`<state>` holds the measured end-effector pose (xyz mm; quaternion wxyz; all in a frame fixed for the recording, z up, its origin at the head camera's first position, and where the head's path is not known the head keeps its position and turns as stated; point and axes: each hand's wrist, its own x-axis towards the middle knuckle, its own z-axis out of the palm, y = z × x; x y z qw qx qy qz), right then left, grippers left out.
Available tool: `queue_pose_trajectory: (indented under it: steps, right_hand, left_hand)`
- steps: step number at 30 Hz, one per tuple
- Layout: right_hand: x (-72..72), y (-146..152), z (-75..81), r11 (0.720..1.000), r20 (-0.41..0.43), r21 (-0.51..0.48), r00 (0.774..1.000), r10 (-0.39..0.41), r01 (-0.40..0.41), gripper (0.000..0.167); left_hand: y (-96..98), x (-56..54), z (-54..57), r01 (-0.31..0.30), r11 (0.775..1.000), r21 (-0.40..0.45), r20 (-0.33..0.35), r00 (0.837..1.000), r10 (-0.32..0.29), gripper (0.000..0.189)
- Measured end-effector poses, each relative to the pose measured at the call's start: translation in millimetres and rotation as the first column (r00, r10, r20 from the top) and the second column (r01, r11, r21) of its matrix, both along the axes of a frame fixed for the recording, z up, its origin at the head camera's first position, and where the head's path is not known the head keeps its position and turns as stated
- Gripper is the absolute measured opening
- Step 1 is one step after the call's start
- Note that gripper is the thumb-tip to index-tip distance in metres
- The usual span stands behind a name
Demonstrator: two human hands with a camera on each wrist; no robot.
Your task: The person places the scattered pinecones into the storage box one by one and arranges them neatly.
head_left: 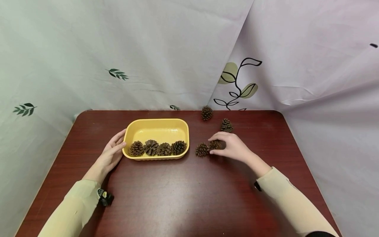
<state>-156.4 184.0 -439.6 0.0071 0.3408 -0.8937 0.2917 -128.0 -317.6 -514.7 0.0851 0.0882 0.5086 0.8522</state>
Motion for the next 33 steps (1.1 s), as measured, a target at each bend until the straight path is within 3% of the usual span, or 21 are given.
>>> queue_pose_trajectory:
  steps: [5,17,25,33]
  right_hand:
    - [-8.6,-17.6,4.5,0.995,-0.02,-0.096,1.0,0.005,-0.006,0.042]
    - [-25.4,-62.8,9.6,0.949,0.059,-0.314,0.998,-0.008,0.026,0.041]
    - [-34.1,-94.4,12.7,0.888,0.24,-0.447,0.971,0.002,0.108,0.038]
    - [-40.2,-125.2,13.3,0.878,0.332,-0.45,0.943,-0.007,0.165,0.037]
  left_hand:
    - [0.9,-0.3,-0.7,-0.009,1.0,-0.012,0.001,1.0,0.009,0.053]
    - [0.7,0.0,-0.3,-0.004,1.0,-0.007,0.0,1.0,0.004,0.055]
    - [1.8,0.3,1.9,-0.003,1.0,-0.024,0.0,1.0,0.003,0.054]
    - [2.7,1.0,2.6,-0.001,1.0,-0.014,-0.003,1.0,0.001,0.053]
